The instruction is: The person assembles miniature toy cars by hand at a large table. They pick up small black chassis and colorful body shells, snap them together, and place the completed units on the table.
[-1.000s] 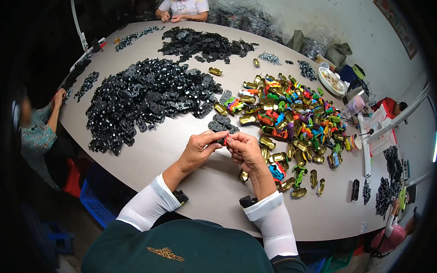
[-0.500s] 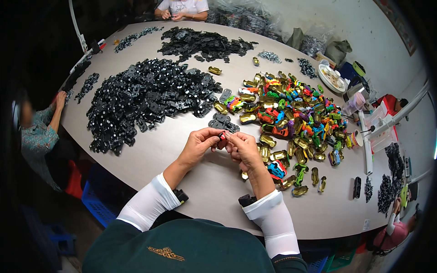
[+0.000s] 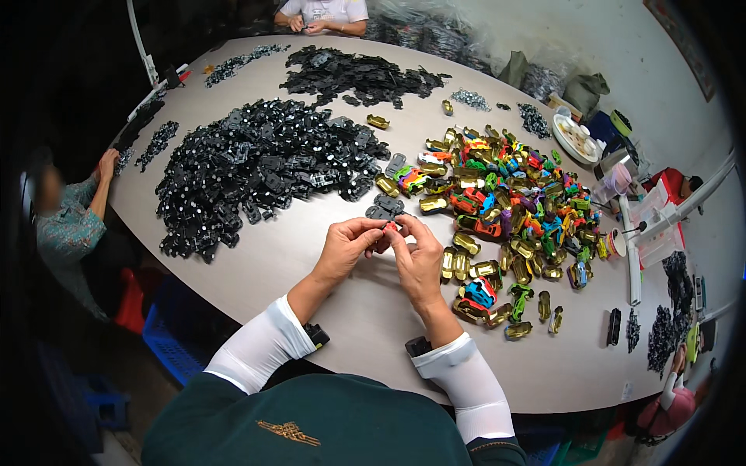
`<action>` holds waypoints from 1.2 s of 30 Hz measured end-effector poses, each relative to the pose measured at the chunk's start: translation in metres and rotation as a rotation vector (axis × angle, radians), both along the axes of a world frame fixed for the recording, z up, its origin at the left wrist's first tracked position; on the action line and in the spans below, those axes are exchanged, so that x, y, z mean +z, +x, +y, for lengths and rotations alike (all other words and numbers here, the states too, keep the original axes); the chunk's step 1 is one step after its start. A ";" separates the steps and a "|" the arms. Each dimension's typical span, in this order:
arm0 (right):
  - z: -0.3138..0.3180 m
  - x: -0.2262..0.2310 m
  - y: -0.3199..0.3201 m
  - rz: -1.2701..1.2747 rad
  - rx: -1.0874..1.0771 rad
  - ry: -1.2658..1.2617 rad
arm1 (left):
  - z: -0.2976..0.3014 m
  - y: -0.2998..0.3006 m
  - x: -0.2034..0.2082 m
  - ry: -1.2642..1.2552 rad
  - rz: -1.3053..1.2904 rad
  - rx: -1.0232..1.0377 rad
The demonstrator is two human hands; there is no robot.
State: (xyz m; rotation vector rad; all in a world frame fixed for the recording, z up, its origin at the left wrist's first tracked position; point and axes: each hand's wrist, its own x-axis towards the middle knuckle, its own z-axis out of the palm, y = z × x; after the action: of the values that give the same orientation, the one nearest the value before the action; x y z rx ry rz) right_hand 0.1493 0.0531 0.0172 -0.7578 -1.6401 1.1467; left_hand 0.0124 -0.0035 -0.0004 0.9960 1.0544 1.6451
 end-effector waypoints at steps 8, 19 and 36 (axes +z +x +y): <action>0.001 0.009 0.007 -0.273 0.033 0.385 | 0.002 -0.003 -0.006 0.017 0.071 0.020; 0.000 0.006 0.007 0.018 0.090 -0.125 | -0.001 -0.001 -0.003 0.075 0.325 0.177; 0.019 0.009 0.018 0.130 0.266 -0.917 | 0.001 -0.010 -0.001 -0.243 -0.190 -0.109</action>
State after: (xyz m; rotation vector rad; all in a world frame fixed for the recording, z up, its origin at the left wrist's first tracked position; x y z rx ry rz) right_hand 0.1677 0.0718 0.0267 -1.0011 -1.0726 2.1391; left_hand 0.0028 -0.0021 -0.0019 0.7110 1.0245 1.4523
